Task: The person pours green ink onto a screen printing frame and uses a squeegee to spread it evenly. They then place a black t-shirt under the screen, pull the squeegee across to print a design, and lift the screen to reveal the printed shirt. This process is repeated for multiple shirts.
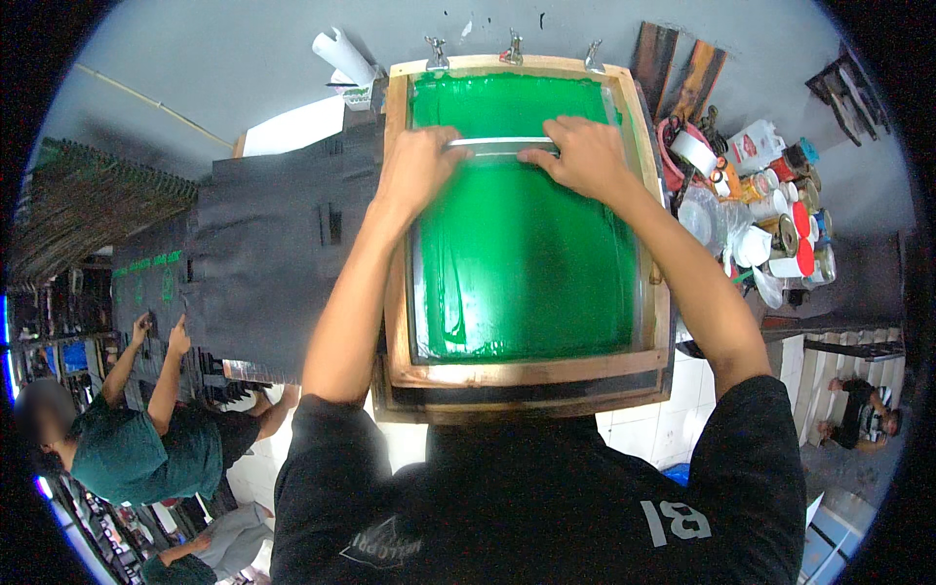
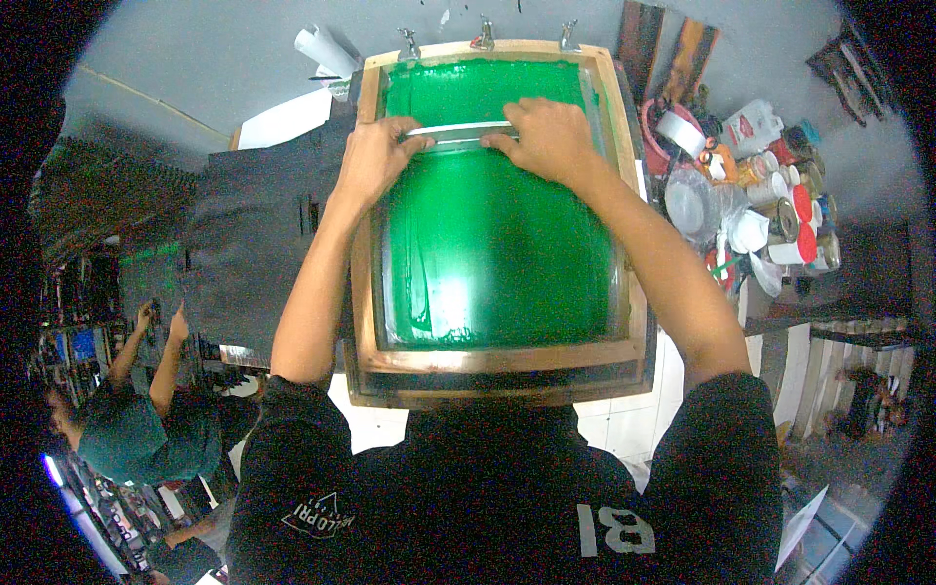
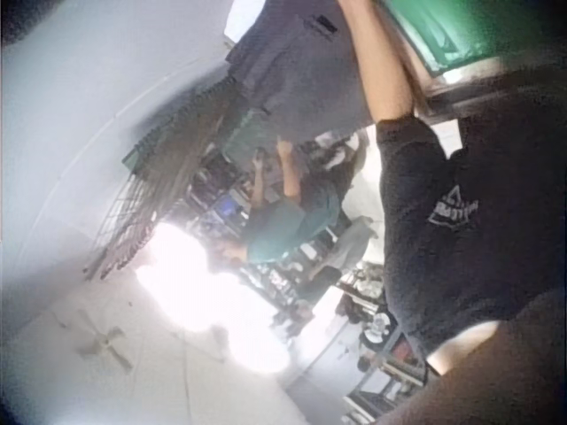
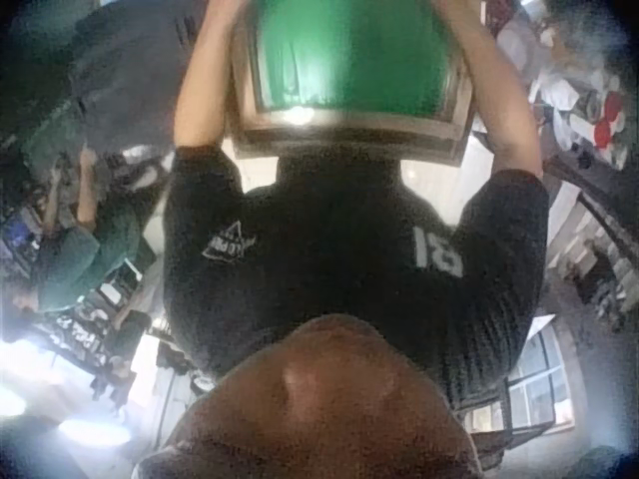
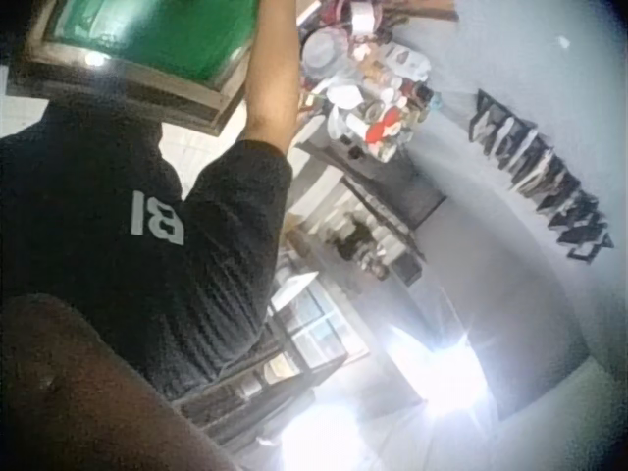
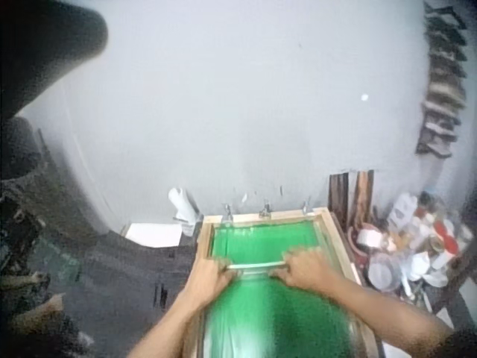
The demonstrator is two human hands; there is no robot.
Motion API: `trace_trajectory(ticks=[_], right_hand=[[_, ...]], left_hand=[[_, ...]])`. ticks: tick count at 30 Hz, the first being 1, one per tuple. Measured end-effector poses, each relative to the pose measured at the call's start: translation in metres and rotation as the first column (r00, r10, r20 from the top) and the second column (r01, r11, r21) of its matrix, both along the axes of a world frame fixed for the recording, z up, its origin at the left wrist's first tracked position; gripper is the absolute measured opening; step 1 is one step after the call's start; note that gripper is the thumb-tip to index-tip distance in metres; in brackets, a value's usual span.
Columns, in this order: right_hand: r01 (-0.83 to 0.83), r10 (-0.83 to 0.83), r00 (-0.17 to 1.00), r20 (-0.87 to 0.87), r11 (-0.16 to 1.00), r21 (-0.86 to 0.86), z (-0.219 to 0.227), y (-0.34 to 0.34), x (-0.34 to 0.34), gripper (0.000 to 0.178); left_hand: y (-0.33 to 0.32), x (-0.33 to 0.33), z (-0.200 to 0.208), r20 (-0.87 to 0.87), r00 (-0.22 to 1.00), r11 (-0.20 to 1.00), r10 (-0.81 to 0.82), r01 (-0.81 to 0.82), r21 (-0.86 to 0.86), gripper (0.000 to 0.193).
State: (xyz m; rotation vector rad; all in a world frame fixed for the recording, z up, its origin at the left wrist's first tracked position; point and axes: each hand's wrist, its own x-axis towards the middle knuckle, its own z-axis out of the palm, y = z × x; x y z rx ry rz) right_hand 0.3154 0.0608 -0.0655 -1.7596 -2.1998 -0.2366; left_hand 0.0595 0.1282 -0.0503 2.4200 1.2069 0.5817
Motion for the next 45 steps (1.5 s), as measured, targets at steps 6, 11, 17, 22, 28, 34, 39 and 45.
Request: trace_trajectory(ticks=[6, 11, 17, 22, 28, 34, 39, 45], right_hand=[[-0.021, 0.020, 1.000, -0.020, 1.000, -0.014, 0.002, -0.072, -0.027, 0.058], [-0.037, 0.033, 0.996, -0.078, 0.998, -0.047, 0.001, -0.142, -0.049, 0.050], [-0.046, 0.033, 0.995, -0.094, 0.989, -0.141, -0.003, -0.219, -0.071, 0.039], [-0.032, 0.029, 0.999, -0.023, 0.990, -0.139, -0.004, -0.244, -0.080, 0.031], [-0.131, 0.126, 0.990, -0.057, 0.988, -0.085, -0.019, -0.256, -0.070, 0.031], [-0.133, 0.163, 0.981, -0.104, 0.958, 0.253, 0.067, -0.256, -0.060, 0.030], [-0.086, 0.070, 0.996, 0.050, 0.888, 0.452, 0.175, -0.189, -0.046, 0.026], [0.174, -0.162, 0.967, -0.194, 0.984, 0.046, 0.317, -0.138, -0.052, 0.033]], left_hand=[[-0.074, -0.030, -0.002, 0.036, 0.999, 0.998, -0.015, 0.013, 0.063, 0.028], [-0.143, -0.051, 0.000, 0.035, 0.998, 0.999, -0.042, 0.042, 0.004, 0.022], [-0.219, -0.077, 0.001, 0.040, 0.997, 0.997, -0.068, 0.070, -0.044, 0.016], [-0.239, -0.088, -0.008, 0.130, 0.984, 0.990, -0.125, 0.115, 0.079, 0.021], [-0.253, -0.142, -0.069, -0.054, 0.998, 0.977, 0.012, 0.000, 0.212, 0.131], [-0.252, -0.150, -0.009, 0.212, 0.975, 0.862, 0.060, -0.158, 0.482, 0.139], [-0.204, -0.096, 0.065, 0.775, 0.632, 0.858, 0.028, -0.413, 0.306, 0.136], [-0.110, -0.119, -0.008, -0.006, 0.935, 0.931, 0.354, -0.352, -0.095, 0.081]])
